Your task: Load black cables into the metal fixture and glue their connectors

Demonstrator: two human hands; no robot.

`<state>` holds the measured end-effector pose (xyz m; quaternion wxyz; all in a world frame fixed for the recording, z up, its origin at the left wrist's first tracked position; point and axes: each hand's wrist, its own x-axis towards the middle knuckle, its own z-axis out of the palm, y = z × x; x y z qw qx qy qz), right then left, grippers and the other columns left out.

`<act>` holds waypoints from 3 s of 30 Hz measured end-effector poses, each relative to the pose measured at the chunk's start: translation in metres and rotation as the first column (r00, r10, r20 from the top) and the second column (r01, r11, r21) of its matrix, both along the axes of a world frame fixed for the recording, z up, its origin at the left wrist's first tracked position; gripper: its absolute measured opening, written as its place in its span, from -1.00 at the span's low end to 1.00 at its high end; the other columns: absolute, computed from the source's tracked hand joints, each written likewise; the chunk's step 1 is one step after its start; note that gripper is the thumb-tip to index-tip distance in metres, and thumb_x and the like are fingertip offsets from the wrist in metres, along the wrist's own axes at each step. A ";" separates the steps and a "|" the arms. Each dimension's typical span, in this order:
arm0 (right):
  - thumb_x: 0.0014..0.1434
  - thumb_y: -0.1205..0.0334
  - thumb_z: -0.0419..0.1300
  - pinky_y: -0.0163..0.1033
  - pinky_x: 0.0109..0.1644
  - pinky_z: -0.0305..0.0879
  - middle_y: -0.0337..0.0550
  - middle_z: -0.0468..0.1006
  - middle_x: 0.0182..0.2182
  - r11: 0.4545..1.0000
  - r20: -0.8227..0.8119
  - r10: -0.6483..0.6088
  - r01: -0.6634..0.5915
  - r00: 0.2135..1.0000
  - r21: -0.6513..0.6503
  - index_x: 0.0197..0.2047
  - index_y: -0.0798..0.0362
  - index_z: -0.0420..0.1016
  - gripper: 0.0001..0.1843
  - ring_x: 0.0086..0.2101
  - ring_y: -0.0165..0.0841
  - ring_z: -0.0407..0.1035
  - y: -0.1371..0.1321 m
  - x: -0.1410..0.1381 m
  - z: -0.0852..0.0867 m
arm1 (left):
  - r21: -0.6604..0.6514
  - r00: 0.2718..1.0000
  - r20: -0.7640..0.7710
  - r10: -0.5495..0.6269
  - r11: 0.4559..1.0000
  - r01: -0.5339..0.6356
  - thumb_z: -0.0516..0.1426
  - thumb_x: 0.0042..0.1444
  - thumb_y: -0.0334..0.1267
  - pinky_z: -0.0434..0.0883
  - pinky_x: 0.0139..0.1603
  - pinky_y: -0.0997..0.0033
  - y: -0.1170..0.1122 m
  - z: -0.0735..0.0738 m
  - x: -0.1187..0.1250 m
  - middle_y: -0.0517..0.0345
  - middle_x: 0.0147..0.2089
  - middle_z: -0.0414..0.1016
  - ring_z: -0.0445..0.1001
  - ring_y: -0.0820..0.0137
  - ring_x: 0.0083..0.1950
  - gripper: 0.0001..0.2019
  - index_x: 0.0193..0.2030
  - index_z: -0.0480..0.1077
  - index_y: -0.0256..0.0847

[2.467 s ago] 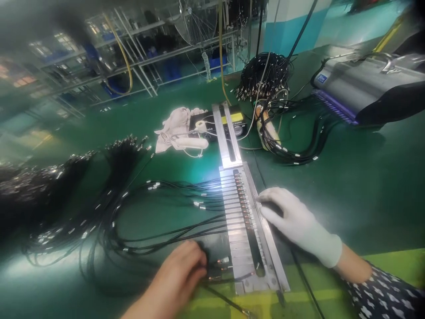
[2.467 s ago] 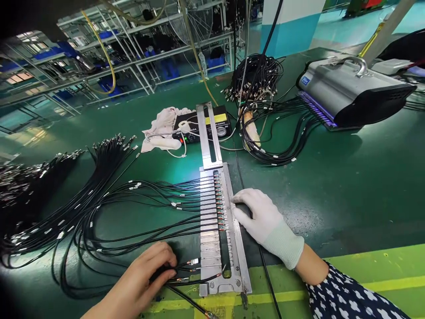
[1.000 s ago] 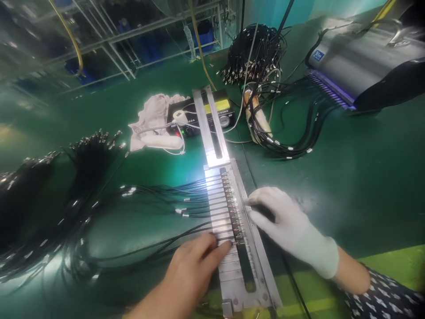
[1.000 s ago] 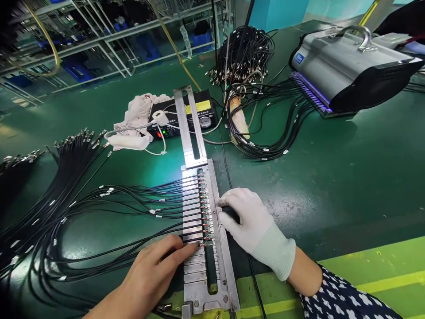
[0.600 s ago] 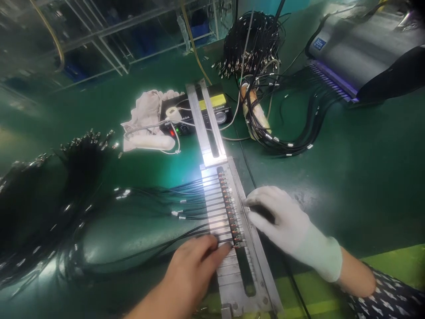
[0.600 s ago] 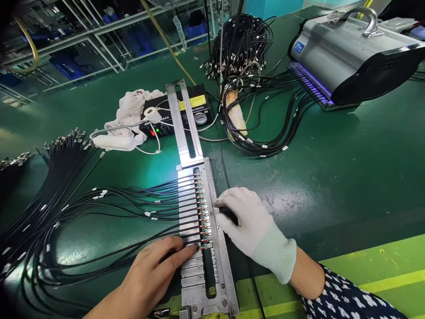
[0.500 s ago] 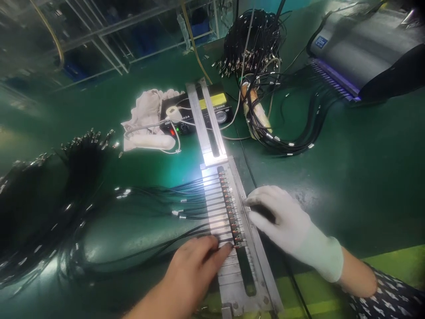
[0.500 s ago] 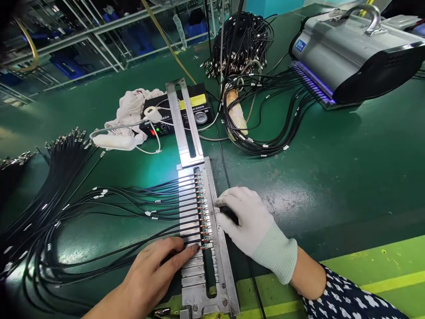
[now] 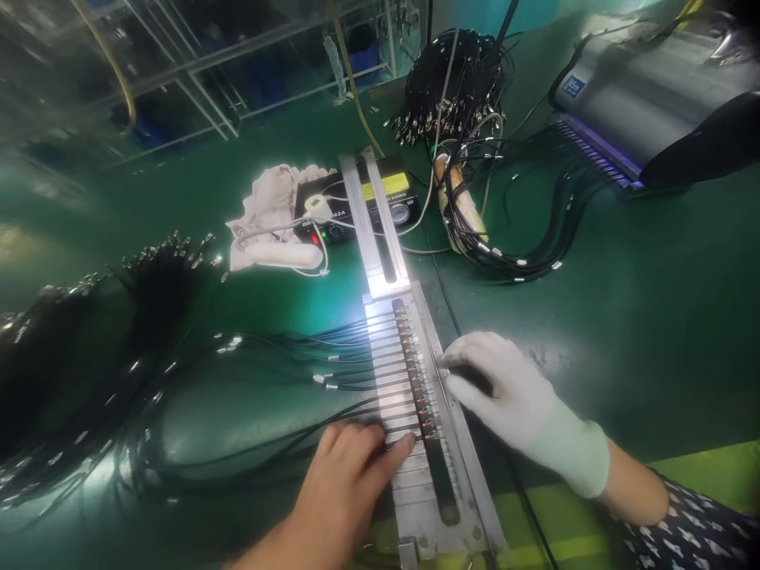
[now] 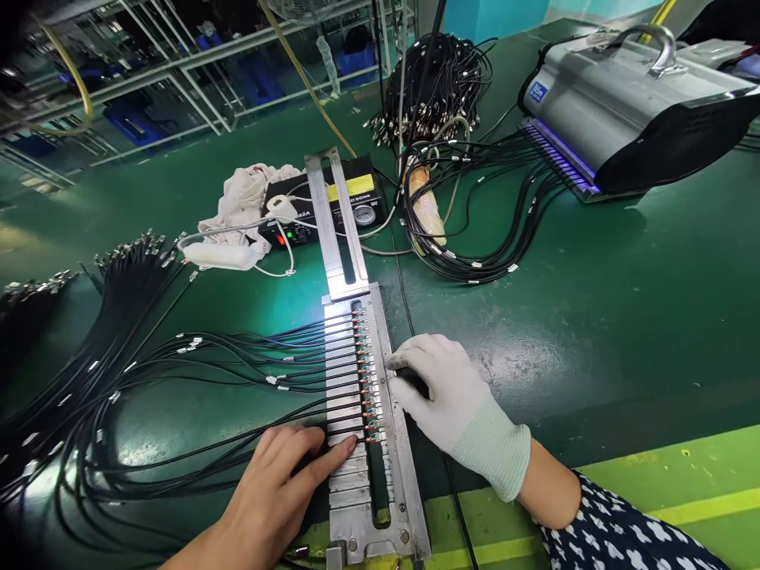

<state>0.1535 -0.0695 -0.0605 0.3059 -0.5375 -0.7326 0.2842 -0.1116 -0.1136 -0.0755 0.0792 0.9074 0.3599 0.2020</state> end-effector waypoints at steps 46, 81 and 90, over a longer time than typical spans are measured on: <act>0.33 0.23 0.08 0.06 0.01 0.34 -0.12 0.54 -0.17 0.999 -0.050 0.030 -0.030 0.998 0.011 -0.19 -0.04 0.47 -0.87 -0.10 -0.16 0.39 -0.007 0.003 -0.002 | -0.484 0.986 0.157 -0.056 0.866 0.126 -0.03 0.32 -0.44 0.36 -0.36 0.59 0.011 0.042 0.010 0.09 -0.32 0.41 0.42 0.46 -0.35 -0.69 0.02 0.50 -0.22; 0.31 0.16 0.08 -0.01 0.04 0.41 -0.12 0.57 -0.14 0.995 0.012 0.047 -0.048 0.999 0.083 -0.18 -0.06 0.50 -0.83 -0.08 -0.17 0.45 -0.014 0.010 -0.007 | -0.603 0.997 -0.072 -0.008 0.797 -0.037 0.06 0.28 -0.38 0.36 -0.05 0.38 -0.024 0.059 -0.048 0.08 -0.13 0.42 0.37 0.31 -0.09 -0.86 -0.09 0.40 -0.14; 0.32 0.14 0.08 0.06 0.06 0.40 -0.09 0.57 -0.13 0.995 0.027 0.050 -0.052 0.998 0.088 -0.20 -0.05 0.49 -0.82 -0.09 -0.14 0.45 -0.013 0.010 -0.009 | -0.581 0.993 -0.011 0.114 0.808 -0.099 -0.01 0.30 -0.43 0.32 -0.24 0.46 -0.040 0.045 -0.064 0.18 -0.33 0.40 0.37 0.39 -0.26 -0.82 -0.32 0.29 -0.17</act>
